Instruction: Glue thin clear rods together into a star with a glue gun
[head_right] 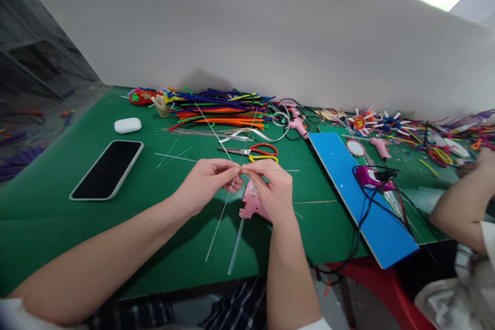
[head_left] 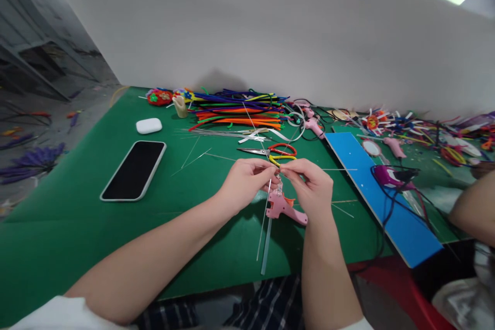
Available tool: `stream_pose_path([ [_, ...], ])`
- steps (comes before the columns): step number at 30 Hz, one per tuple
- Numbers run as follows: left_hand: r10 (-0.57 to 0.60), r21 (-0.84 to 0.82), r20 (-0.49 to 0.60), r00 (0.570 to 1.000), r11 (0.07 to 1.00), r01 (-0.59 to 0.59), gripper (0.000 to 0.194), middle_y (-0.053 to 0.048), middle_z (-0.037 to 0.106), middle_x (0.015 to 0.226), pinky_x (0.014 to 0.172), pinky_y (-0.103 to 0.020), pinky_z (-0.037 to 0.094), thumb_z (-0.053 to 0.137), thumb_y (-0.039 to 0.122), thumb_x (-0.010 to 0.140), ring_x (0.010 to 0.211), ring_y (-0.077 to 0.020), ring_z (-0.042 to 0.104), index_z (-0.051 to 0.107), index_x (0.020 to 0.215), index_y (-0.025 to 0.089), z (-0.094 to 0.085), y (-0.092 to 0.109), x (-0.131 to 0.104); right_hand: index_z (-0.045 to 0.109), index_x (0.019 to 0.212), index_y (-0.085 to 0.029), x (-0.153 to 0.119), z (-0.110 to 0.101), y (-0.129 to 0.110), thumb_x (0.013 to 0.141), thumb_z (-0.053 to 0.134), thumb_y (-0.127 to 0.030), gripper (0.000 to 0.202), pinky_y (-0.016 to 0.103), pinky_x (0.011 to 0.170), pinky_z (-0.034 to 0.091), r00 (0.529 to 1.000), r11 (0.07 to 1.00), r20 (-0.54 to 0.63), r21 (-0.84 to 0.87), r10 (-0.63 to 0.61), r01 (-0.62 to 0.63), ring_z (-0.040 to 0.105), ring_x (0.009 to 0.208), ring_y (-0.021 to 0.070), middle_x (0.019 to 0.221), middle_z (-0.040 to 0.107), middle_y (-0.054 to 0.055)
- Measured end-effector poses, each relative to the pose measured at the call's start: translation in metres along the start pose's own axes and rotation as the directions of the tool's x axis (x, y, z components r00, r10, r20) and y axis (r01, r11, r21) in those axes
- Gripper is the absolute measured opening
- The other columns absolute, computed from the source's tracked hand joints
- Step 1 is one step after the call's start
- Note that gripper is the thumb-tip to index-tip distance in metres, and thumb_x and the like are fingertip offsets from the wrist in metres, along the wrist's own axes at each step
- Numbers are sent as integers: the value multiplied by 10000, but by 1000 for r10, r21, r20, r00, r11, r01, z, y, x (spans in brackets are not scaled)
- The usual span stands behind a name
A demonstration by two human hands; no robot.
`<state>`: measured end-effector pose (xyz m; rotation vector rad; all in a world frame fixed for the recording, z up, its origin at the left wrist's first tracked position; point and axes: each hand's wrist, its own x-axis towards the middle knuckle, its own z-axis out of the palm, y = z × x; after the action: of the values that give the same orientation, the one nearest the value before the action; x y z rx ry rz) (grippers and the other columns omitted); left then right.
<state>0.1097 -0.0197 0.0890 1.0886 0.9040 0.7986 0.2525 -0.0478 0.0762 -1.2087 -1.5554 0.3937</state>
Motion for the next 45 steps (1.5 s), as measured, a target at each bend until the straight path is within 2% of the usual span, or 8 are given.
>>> stream_pose_path([
  [12,-48,-13,11,999,999,48,113,0,601,579,520,-180,474,561,196,753,526,-72,562,633,746,109,0,4,0,663,764,-259,0,1,4,727,625,-216,68,297,692,479,990,987,58,92,125,-130,603,757,154,779,656,-7],
  [18,-72,-19,36,997,997,72,120,-6,620,597,514,-180,475,569,196,749,554,-85,586,648,797,119,0,3,1,657,748,-254,1,0,6,740,613,-210,63,295,707,474,993,994,68,46,97,-101,596,754,150,772,647,-6],
  [27,-48,-46,-4,999,998,47,127,-3,611,592,516,-195,485,588,230,731,541,-87,575,645,761,121,-1,0,3,662,831,-268,0,1,7,780,560,-195,135,296,739,489,985,986,121,99,124,-136,596,828,148,863,644,-2],
  [33,64,-5,-62,996,998,-65,205,-23,641,708,508,-185,493,622,285,704,586,-86,563,672,836,136,-8,-3,5,621,1005,-296,0,-2,5,765,576,-211,259,284,710,508,951,960,246,157,187,-230,569,953,171,1061,597,13],
  [37,80,85,-31,996,993,-77,232,-34,660,744,524,-195,499,600,305,718,636,-109,583,679,861,140,-7,-6,6,682,830,-268,1,8,5,747,604,-215,125,303,775,485,988,976,59,156,145,-152,585,891,161,892,653,8],
  [39,111,151,11,994,982,-112,235,-37,671,792,549,-203,503,590,309,725,691,-127,600,677,873,148,-4,-8,6,684,738,-242,1,14,5,756,592,-220,96,314,786,478,987,975,-27,162,156,-150,597,834,156,808,657,9],
  [42,196,263,7,981,946,-191,241,-40,676,864,617,-226,510,581,309,732,744,-140,614,668,896,156,-3,-10,6,672,713,-217,0,19,5,757,585,-262,108,305,724,499,966,947,-60,221,251,-232,604,797,160,790,652,17],
  [45,276,406,49,960,873,-272,254,-30,672,920,698,-246,502,582,314,733,793,-147,616,656,937,183,-14,-4,8,658,735,-204,0,18,5,758,575,-321,145,265,575,511,922,884,-56,312,384,-349,612,694,149,775,658,20],
])
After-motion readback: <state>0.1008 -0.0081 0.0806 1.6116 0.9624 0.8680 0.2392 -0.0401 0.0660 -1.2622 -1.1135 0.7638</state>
